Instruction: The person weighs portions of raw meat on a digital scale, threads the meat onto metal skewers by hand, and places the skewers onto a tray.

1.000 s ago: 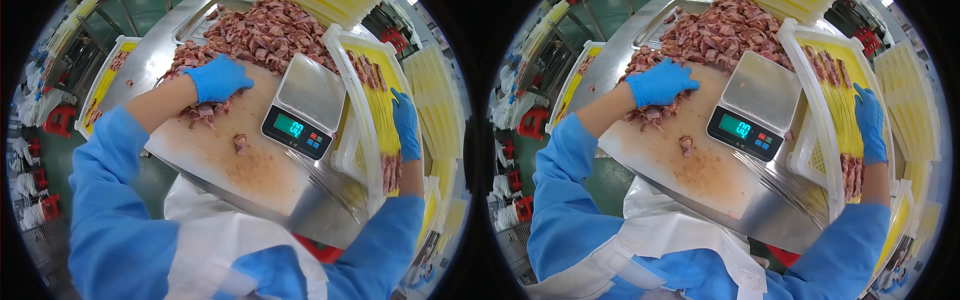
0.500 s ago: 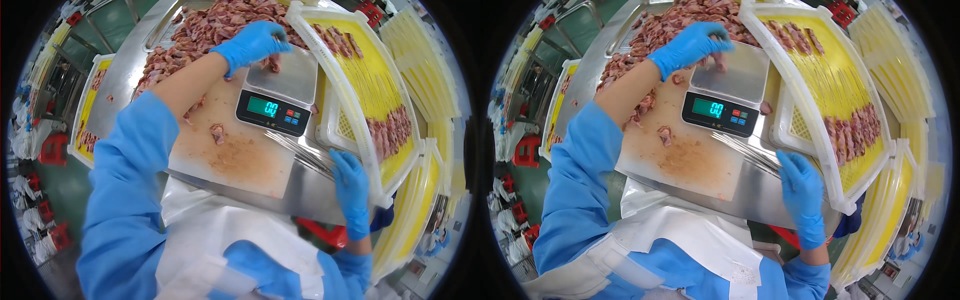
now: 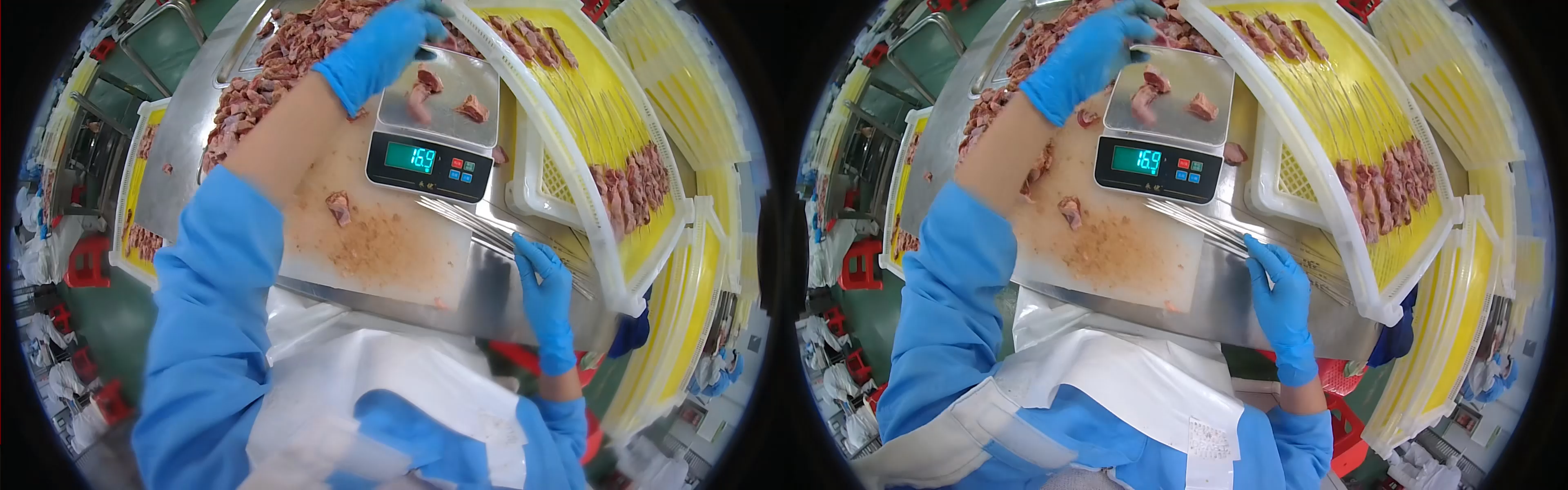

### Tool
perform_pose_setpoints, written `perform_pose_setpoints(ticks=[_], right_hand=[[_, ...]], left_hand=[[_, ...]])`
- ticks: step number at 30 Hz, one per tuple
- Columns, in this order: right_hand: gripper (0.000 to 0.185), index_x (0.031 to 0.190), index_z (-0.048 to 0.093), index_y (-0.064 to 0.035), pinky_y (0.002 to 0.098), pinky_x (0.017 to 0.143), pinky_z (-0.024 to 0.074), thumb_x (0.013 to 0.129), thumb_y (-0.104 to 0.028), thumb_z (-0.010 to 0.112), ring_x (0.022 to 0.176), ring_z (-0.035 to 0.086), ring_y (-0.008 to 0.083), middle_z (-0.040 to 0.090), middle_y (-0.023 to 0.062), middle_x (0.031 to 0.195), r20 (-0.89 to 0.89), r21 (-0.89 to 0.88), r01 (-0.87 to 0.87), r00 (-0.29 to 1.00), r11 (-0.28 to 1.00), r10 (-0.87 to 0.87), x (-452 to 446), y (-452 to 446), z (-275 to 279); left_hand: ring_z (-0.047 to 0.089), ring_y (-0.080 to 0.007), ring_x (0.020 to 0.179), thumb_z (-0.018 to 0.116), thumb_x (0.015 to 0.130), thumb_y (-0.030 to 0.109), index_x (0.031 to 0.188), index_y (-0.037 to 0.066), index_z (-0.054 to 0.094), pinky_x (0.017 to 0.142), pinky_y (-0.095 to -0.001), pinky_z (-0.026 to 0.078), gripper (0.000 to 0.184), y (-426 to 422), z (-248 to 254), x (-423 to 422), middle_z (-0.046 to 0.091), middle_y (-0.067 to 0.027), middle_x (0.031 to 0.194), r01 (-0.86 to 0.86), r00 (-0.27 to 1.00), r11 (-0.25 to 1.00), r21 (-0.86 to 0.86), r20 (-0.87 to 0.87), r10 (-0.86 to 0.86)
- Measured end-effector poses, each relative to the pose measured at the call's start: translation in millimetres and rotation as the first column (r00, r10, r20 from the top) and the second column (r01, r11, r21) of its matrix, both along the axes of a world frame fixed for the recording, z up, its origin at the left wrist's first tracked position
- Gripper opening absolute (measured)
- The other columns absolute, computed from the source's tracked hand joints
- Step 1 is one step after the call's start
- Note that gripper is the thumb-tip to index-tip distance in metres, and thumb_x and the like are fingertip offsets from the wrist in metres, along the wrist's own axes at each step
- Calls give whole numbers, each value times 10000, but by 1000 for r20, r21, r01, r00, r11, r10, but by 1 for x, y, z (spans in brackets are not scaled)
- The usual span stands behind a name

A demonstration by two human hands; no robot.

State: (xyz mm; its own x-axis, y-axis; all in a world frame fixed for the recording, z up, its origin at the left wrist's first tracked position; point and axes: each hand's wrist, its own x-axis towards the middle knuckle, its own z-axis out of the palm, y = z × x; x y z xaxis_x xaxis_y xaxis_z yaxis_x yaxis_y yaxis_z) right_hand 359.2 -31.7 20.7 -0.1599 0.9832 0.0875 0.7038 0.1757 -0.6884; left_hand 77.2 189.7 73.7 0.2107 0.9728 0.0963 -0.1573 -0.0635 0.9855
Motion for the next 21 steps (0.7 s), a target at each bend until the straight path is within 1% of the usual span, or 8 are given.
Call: perform_pose_setpoints(ticks=[1, 3, 5, 7, 10, 13, 19, 21], right_hand=[[326, 1133, 633, -95, 318, 767, 473, 815, -28, 620, 843, 601, 264, 623, 125, 946, -9, -10, 28, 1000, 1000, -28, 3, -1, -3], [341, 1136, 634, -100, 333, 790, 467, 804, -22, 625, 877, 592, 268, 621, 123, 967, 66, 65, 14, 998, 998, -18, 7, -3, -10], [357, 1138, 634, -105, 348, 813, 461, 793, -17, 629, 911, 584, 273, 618, 121, 989, 135, 138, -9, 991, 990, -10, 7, -6, -13], [365, 1126, 637, -94, 373, 837, 451, 769, -19, 640, 954, 565, 282, 610, 122, 1018, 308, 187, -38, 951, 982, -22, 6, -9, -12], [325, 1069, 647, -62, 376, 826, 456, 747, -12, 651, 921, 572, 284, 617, 113, 1011, 460, 303, -40, 881, 952, -110, 11, -12, -27], [256, 991, 657, -37, 370, 825, 457, 737, -1, 659, 911, 579, 288, 631, 102, 983, 327, 405, 7, 933, 914, -152, 31, -12, -60], [197, 923, 672, -33, 359, 830, 456, 729, -5, 678, 887, 593, 272, 648, 95, 919, 52, 424, 173, 975, 889, -214, 30, -10, -69], [225, 952, 667, -36, 362, 839, 451, 728, -22, 687, 897, 587, 271, 643, 98, 937, 54, 425, 154, 979, 892, -195, 30, -9, -67]], left_hand=[[580, -112, 888, 627, 830, 88, 997, 8, 589, 762, -231, 466, 189, 1, 9, -4, 629, -66, 891, 0, 1000, 1000, -3, 3, 0], [581, -136, 759, 548, 807, 48, 973, 43, 553, 612, -261, 454, 166, 3, 25, -14, 583, -46, 795, 37, 949, 992, -117, 315, 2], [564, -119, 738, 546, 813, 24, 928, 53, 563, 623, -257, 457, 119, 3, 25, -28, 587, -35, 801, 103, 953, 995, -4, 285, -98], [551, -109, 730, 548, 818, 22, 919, 55, 566, 644, -242, 456, 108, -24, 44, -26, 573, -24, 794, -249, 968, 967, 43, 16, 249], [539, -95, 744, 562, 817, 32, 913, 64, 570, 661, -229, 442, 101, -46, 40, -60, 567, -11, 810, -349, 915, 924, 157, -155, 372], [592, -148, 930, 562, 873, 96, 1040, 17, 576, 769, -266, 466, 185, -65, 28, -113, 609, -65, 936, -266, 940, 946, 185, -166, 297], [599, -145, 916, 579, 857, 44, 997, 0, 598, 785, -255, 470, 147, -102, 20, -152, 628, -101, 1011, -391, 866, 870, 301, -199, 458], [598, -127, 861, 615, 831, 34, 978, 1, 609, 766, -238, 473, 151, -108, 21, -141, 629, -78, 959, -400, 882, 865, 304, -128, 453]])
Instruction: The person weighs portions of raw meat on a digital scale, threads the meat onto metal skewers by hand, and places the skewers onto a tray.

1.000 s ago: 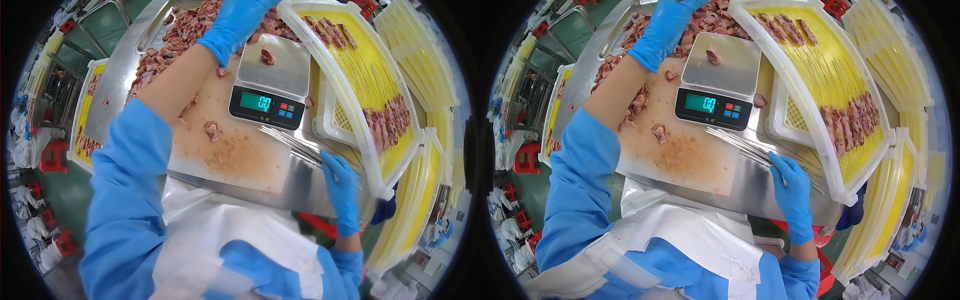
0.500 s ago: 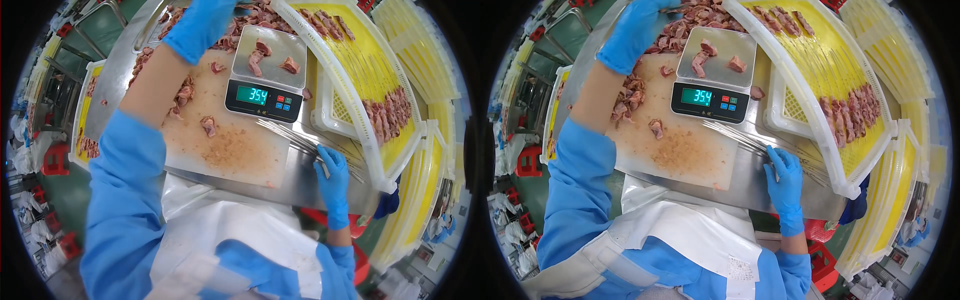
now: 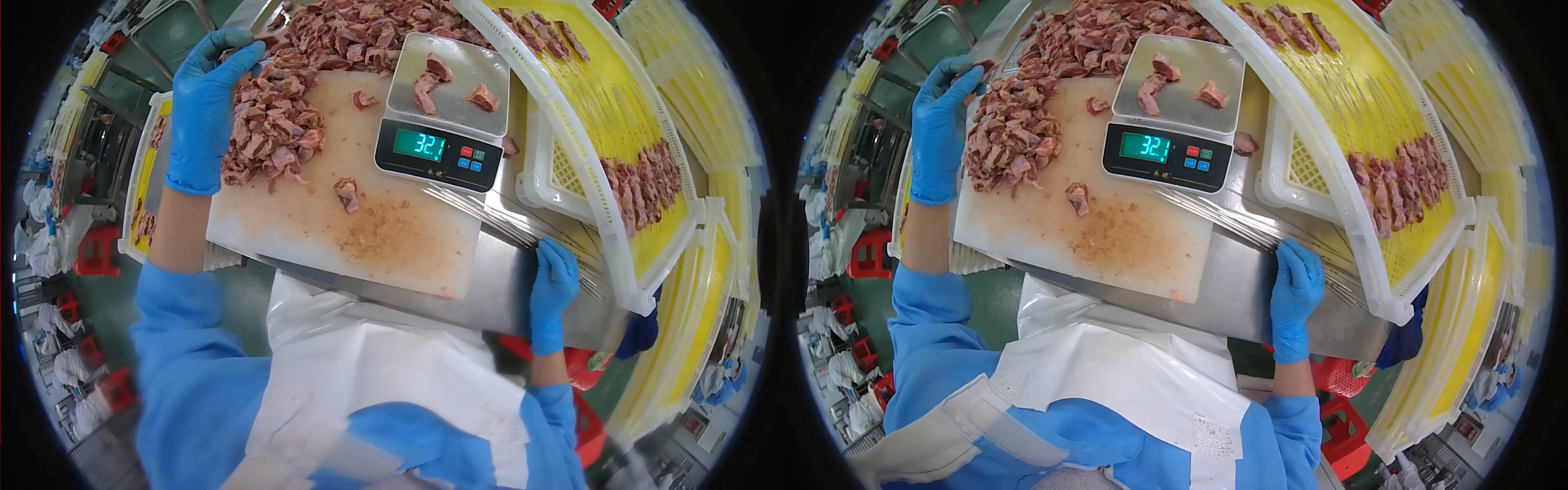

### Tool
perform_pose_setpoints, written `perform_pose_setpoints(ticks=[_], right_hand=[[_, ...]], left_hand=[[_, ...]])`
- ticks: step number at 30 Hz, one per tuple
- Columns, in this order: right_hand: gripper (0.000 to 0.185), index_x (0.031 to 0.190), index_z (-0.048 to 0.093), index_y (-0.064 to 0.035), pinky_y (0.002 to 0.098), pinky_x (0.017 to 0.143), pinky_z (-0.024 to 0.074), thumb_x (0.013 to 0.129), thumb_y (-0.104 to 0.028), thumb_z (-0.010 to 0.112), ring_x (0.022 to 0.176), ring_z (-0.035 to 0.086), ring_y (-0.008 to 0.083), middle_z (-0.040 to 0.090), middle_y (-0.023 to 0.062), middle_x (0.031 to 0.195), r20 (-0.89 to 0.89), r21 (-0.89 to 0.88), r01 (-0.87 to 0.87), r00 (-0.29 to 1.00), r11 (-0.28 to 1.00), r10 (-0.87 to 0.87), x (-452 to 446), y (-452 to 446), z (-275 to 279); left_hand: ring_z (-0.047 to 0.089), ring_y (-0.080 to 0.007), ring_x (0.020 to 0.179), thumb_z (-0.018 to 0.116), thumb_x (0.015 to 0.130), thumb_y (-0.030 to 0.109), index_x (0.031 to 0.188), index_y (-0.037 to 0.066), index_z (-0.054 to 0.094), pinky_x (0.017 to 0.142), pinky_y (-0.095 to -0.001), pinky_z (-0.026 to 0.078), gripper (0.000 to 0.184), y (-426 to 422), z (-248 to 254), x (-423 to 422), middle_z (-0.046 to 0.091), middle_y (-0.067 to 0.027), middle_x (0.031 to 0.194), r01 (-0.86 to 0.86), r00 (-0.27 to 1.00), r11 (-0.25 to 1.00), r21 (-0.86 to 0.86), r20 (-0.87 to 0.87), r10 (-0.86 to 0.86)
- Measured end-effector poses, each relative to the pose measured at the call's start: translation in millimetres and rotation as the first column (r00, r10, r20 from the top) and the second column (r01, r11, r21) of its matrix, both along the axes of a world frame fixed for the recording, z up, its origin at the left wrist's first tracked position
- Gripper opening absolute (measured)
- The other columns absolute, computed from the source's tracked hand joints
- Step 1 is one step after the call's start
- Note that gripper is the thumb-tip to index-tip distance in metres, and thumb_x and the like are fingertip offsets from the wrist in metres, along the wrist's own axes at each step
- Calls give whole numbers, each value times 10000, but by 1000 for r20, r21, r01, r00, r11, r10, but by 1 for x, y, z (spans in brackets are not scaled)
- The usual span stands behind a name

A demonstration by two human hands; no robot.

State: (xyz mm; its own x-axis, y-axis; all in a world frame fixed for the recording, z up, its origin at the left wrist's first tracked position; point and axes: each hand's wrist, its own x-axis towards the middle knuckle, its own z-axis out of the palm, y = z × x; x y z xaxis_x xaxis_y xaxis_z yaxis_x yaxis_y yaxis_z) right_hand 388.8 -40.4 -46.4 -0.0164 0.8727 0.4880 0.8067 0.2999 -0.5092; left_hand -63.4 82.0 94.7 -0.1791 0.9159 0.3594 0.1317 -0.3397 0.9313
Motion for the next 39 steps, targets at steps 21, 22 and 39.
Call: perform_pose_setpoints(ticks=[21, 22, 39], right_hand=[[325, 1057, 645, -68, 375, 842, 437, 737, -60, 696, 922, 557, 282, 622, 90, 1000, 124, -52, 14, 992, 999, -8, -5, 3, 1], [311, 1042, 651, -63, 372, 843, 438, 734, -50, 694, 921, 559, 281, 624, 91, 997, 135, -44, 37, 990, 998, -31, -5, 3, 1], [344, 1011, 684, -46, 309, 739, 471, 694, 85, 653, 766, 553, 234, 600, 70, 812, 103, 68, 39, 994, 997, -46, 0, -6, -1]], left_hand=[[547, -75, 634, 672, 794, 58, 840, 26, 589, 573, -221, 448, 100, 61, -29, 93, 602, -13, 789, 216, 948, 963, -164, -201, -247], [543, -75, 629, 677, 791, 62, 837, 26, 587, 571, -218, 444, 107, 59, -26, 87, 599, -13, 788, 181, 953, 975, -133, -222, -207], [509, -295, 1049, 596, 830, 382, 1184, 146, 545, 897, -422, 423, 429, 82, -57, 157, 541, -115, 1095, 555, 151, 832, -12, -982, -115]])
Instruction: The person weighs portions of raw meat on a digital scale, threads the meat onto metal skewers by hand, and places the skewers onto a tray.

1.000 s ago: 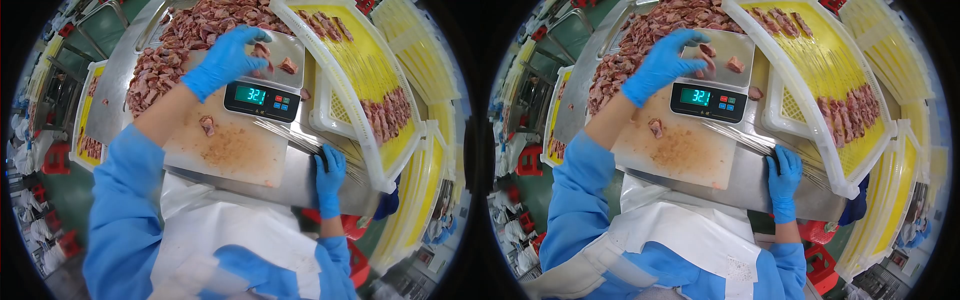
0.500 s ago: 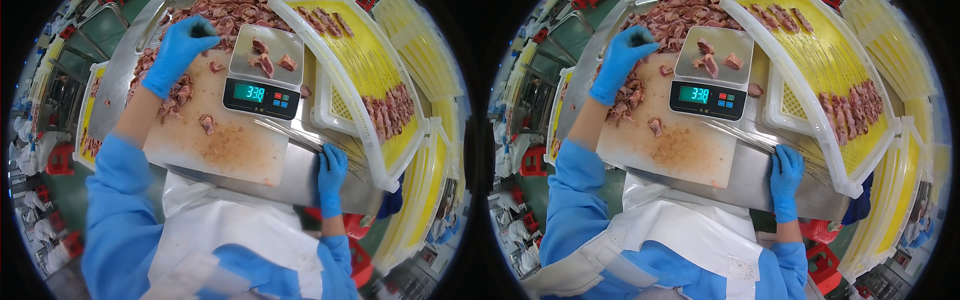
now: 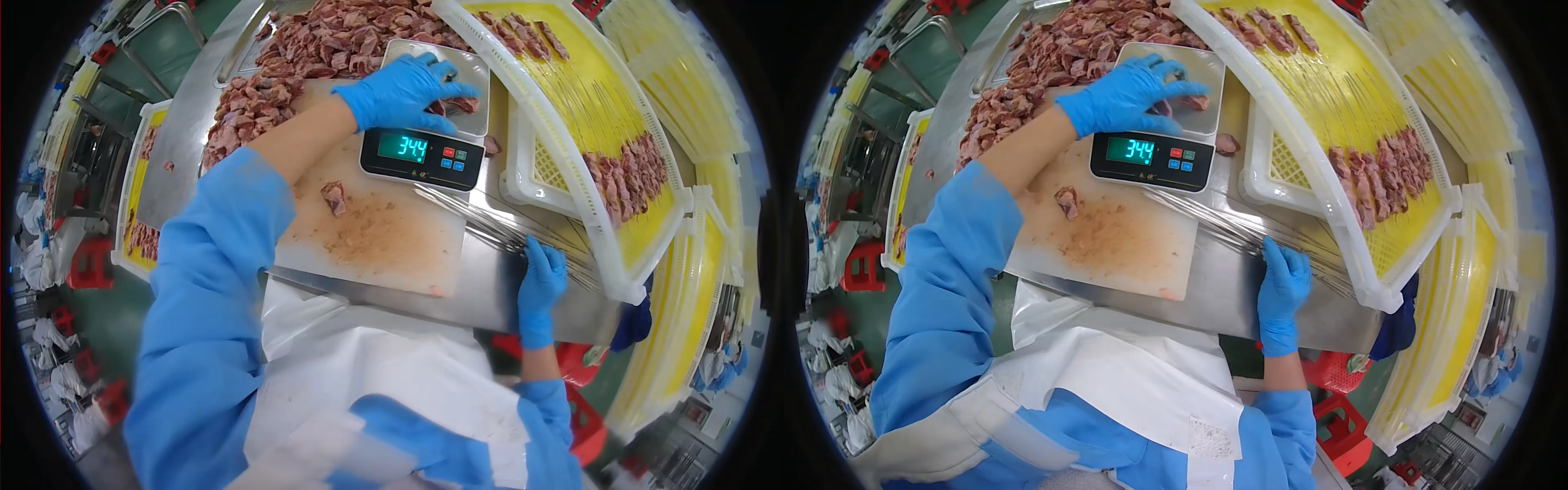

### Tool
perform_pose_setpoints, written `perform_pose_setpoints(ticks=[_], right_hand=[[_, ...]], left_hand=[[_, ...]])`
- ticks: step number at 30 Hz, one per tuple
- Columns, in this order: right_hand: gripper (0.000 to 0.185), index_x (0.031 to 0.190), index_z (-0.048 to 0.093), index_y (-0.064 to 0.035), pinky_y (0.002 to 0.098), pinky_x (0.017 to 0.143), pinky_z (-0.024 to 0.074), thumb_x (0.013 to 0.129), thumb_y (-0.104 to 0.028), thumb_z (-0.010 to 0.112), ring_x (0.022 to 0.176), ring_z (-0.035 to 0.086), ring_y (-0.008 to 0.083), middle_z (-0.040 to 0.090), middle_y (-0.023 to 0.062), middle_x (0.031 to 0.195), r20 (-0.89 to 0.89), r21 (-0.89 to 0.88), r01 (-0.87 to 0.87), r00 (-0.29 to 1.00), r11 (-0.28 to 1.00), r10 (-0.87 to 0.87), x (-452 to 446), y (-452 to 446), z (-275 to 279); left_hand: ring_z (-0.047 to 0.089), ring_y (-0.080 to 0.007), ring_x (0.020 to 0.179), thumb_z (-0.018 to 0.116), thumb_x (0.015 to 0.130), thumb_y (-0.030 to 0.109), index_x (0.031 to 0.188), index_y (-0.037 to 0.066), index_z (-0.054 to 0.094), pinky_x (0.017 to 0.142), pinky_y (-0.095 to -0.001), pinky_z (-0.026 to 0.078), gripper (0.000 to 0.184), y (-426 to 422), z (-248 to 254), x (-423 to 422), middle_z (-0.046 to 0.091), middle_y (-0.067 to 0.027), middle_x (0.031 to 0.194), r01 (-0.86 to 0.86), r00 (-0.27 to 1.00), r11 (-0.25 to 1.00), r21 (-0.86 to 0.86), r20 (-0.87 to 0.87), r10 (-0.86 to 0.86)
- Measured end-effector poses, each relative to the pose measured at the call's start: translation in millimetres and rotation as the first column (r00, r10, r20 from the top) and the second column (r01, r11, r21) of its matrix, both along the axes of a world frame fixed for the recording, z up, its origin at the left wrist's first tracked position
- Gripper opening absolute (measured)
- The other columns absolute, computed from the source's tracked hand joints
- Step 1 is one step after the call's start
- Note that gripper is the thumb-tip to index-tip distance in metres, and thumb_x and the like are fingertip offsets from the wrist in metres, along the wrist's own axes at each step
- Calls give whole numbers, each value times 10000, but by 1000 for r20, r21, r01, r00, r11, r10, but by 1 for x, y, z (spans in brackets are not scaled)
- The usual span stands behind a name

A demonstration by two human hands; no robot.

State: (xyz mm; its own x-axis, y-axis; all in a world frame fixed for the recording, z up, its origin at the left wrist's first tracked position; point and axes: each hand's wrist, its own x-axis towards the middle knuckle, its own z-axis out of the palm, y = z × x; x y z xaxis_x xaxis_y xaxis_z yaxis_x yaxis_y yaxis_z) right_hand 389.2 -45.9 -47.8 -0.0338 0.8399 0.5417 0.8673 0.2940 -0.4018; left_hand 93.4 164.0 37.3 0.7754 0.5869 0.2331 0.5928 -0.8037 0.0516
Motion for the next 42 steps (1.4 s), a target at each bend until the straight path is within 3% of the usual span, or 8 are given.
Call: perform_pose_setpoints(ticks=[4, 8, 10, 13, 18, 22, 24, 42], right_hand=[[425, 1062, 681, -94, 321, 685, 460, 676, 82, 655, 738, 542, 223, 561, 57, 795, -28, 86, 79, 997, 993, -76, -3, 3, -5], [379, 1045, 688, -106, 313, 651, 469, 704, 54, 649, 701, 564, 220, 592, 66, 793, -257, 3, 12, 966, 1000, -11, -3, -10, -3], [326, 1023, 693, -118, 313, 625, 485, 731, 18, 647, 654, 589, 226, 627, 74, 795, 66, -97, -114, 991, 989, 120, -11, -23, 34], [295, 1003, 697, -132, 323, 599, 494, 740, -6, 648, 629, 606, 234, 651, 73, 807, 21, -274, -233, 969, 933, 247, -26, -47, 49], [488, 1154, 630, -199, 328, 533, 479, 713, 6, 601, 587, 577, 241, 592, 64, 723, 92, -423, -279, 933, 862, 347, -33, -60, 51], [624, 1267, 547, -274, 345, 484, 434, 713, 11, 565, 521, 503, 235, 487, 64, 657, 218, -651, -178, 887, 738, 406, -21, -81, 69], [646, 1285, 530, -291, 351, 469, 416, 717, 14, 556, 507, 481, 231, 462, 65, 647, 151, -658, -197, 911, 727, 383, -25, -82, 72], [646, 1282, 533, -295, 319, 474, 455, 725, 31, 542, 508, 527, 205, 531, 61, 671, 112, -610, -310, 877, 729, 467, -52, -58, 43]], left_hand=[[571, -287, 757, 602, 834, 330, 894, 102, 547, 668, -377, 476, 242, -37, -13, 5, 537, -84, 824, 90, 981, 991, -104, 182, -70], [564, -269, 898, 634, 809, 329, 1018, 129, 586, 774, -400, 426, 293, -138, -35, -21, 587, -57, 907, -81, 966, 950, -301, 210, 149], [553, -258, 950, 641, 802, 327, 1061, 138, 592, 823, -406, 398, 325, -160, -39, -35, 604, -42, 934, -143, 933, 917, -373, 260, 251], [519, -228, 1016, 659, 775, 309, 1059, 173, 629, 895, -396, 330, 316, -165, -26, -42, 624, 6, 967, -374, 858, 886, -274, 260, 442], [501, -201, 1010, 669, 754, 263, 885, 211, 681, 902, -376, 324, 141, -173, -29, -39, 622, 64, 940, -68, 996, 935, -347, 26, 82], [496, -196, 1004, 673, 750, 262, 886, 220, 678, 896, -388, 328, 143, -190, -42, -46, 612, 55, 927, -87, 965, 904, -419, 190, 181], [482, -185, 986, 656, 756, 288, 836, 240, 686, 865, -397, 316, 98, -191, -39, -42, 602, 44, 871, -228, 929, 956, -183, 254, 270], [503, -207, 998, 713, 700, 260, 871, 188, 675, 860, -383, 338, 190, -183, -41, -70, 633, 56, 941, -186, 972, 953, -240, 95, 214]])
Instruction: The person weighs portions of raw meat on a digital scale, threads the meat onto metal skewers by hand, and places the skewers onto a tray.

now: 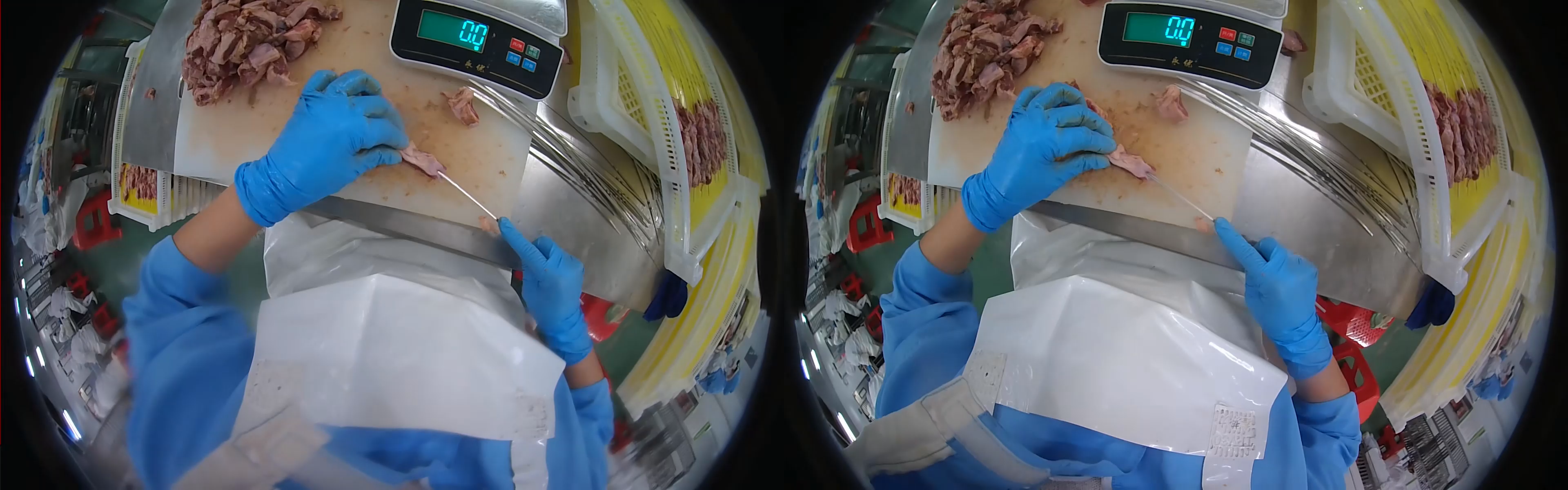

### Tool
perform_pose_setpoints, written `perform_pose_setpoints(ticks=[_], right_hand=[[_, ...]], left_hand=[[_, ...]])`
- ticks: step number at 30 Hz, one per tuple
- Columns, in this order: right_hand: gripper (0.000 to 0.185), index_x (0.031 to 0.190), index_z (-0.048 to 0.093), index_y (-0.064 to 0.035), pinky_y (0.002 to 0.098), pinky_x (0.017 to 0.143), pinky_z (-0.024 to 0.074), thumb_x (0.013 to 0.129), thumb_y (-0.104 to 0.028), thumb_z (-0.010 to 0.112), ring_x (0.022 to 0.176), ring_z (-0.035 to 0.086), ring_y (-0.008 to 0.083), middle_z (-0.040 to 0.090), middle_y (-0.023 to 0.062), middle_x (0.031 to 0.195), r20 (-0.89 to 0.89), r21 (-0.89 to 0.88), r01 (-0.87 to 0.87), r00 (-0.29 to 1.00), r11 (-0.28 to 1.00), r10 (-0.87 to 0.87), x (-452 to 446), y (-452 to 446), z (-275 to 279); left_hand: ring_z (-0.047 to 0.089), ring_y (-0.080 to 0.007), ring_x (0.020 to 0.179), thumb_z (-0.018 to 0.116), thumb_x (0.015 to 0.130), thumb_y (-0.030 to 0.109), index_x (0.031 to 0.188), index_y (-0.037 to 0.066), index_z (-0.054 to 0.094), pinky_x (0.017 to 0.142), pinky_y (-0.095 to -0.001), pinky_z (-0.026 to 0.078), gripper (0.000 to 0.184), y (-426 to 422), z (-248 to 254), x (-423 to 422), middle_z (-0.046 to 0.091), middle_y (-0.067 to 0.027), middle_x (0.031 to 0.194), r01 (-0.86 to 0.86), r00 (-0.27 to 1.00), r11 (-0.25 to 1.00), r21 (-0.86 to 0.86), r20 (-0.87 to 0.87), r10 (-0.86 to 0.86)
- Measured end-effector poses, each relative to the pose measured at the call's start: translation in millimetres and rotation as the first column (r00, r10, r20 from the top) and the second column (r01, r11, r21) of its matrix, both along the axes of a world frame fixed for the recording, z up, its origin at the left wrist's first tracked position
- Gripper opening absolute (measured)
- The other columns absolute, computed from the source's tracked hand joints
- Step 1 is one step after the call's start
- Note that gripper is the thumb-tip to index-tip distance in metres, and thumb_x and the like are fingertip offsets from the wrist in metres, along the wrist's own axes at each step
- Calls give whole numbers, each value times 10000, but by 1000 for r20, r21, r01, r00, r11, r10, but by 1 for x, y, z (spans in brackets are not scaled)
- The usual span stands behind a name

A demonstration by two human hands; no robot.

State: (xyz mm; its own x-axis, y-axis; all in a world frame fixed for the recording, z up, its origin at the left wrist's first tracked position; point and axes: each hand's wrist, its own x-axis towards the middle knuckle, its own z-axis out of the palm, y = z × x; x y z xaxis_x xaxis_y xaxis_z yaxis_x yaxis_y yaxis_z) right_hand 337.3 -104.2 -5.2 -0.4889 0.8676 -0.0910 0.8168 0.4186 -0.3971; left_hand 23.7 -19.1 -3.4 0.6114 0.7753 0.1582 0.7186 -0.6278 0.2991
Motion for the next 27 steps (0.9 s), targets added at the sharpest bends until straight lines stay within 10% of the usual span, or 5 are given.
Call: perform_pose_setpoints(ticks=[27], right_hand=[[620, 1253, 558, -254, 344, 480, 446, 696, 17, 547, 519, 514, 219, 495, 52, 671, 105, -5, -62, 993, 998, 63, -21, 20, 23]], left_hand=[[503, -187, 995, 711, 712, 234, 818, 206, 679, 897, -387, 329, 114, 9, -6, 15, 620, 83, 911, 118, 992, 991, -67, 63, -113]])
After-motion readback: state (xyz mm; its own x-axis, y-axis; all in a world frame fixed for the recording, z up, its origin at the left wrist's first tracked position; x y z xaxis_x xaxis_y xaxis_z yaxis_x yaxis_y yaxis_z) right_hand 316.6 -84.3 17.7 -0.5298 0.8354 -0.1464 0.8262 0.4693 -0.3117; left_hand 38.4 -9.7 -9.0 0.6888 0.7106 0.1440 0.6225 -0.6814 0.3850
